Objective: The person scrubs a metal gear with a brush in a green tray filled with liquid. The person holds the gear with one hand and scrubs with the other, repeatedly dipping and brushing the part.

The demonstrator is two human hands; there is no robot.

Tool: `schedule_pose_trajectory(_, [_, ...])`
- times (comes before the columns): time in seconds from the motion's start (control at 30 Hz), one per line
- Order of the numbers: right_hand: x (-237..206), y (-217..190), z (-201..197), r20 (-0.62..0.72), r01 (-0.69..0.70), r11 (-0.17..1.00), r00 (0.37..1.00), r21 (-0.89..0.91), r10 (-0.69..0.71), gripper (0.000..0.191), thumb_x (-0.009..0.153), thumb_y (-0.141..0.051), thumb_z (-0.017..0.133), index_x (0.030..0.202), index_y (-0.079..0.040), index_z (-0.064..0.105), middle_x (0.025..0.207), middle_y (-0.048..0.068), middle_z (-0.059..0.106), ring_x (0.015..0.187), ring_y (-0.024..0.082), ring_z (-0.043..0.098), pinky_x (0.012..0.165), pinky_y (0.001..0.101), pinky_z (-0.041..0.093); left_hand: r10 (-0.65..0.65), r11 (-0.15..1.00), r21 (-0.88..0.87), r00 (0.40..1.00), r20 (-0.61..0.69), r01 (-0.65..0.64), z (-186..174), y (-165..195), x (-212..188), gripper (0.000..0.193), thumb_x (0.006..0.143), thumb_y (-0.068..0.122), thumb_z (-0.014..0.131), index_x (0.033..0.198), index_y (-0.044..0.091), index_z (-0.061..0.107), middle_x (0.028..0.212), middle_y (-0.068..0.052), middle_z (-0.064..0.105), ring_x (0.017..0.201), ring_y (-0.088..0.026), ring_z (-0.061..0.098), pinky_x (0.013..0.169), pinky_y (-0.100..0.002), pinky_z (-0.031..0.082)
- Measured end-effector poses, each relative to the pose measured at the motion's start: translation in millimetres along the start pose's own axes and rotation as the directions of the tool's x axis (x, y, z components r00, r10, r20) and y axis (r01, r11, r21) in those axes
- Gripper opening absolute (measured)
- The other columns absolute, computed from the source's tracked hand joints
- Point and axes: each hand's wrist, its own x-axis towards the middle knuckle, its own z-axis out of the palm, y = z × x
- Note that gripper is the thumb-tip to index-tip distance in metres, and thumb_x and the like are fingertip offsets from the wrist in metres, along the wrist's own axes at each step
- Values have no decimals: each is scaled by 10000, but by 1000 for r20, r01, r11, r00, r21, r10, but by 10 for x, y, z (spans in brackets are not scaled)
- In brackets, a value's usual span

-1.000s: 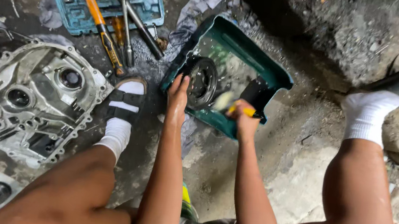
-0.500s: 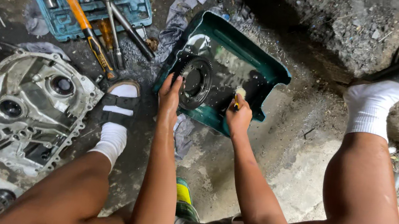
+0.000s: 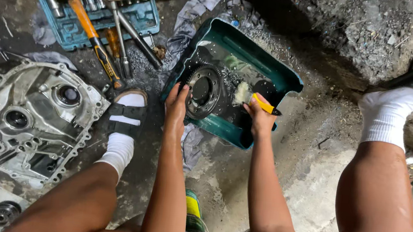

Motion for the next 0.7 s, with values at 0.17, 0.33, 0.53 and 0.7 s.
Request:
schedule_pose_trajectory(0.17, [-109,200,210,13,381,835,912,-396,-410,305,953,-93,746,1218,51,703,1122,132,757,990,151,709,900,271,564,44,999,-21,998,48,-43,-24,-3,9,552,989,305,659,1417,-42,616,1226,-93,697,1094,-168,628,964,-311,469])
schedule_pose_trajectory(0.33, [-113,236,326,14,392,719,882,-574,-470,283,954,-103,731,1200,35,719,1096,151,777,987,153,733,899,276,569,47,999,10,998,28,-47,-33,-3,8,573,971,316,654,1425,-22,569,1332,-77,663,1211,-162,606,1037,-301,433])
schedule_pose_trajectory(0.53, [-133,307,408,95,409,449,814,-794,-573,297,939,-117,736,1210,3,738,1066,245,762,955,283,733,851,338,568,66,997,28,997,34,-67,-34,-7,5,605,973,352,661,1441,-11,535,1398,-83,618,1282,-169,569,1087,-313,398])
schedule_pose_trajectory(0.7, [-69,238,428,-74,148,648,950,-747,-303,333,958,-213,731,1253,-58,730,1076,180,775,841,220,766,810,327,591,65,998,21,996,60,-66,-2,27,-7,569,1021,342,645,1422,-58,585,1346,-144,615,1223,-218,564,1057,-358,429])
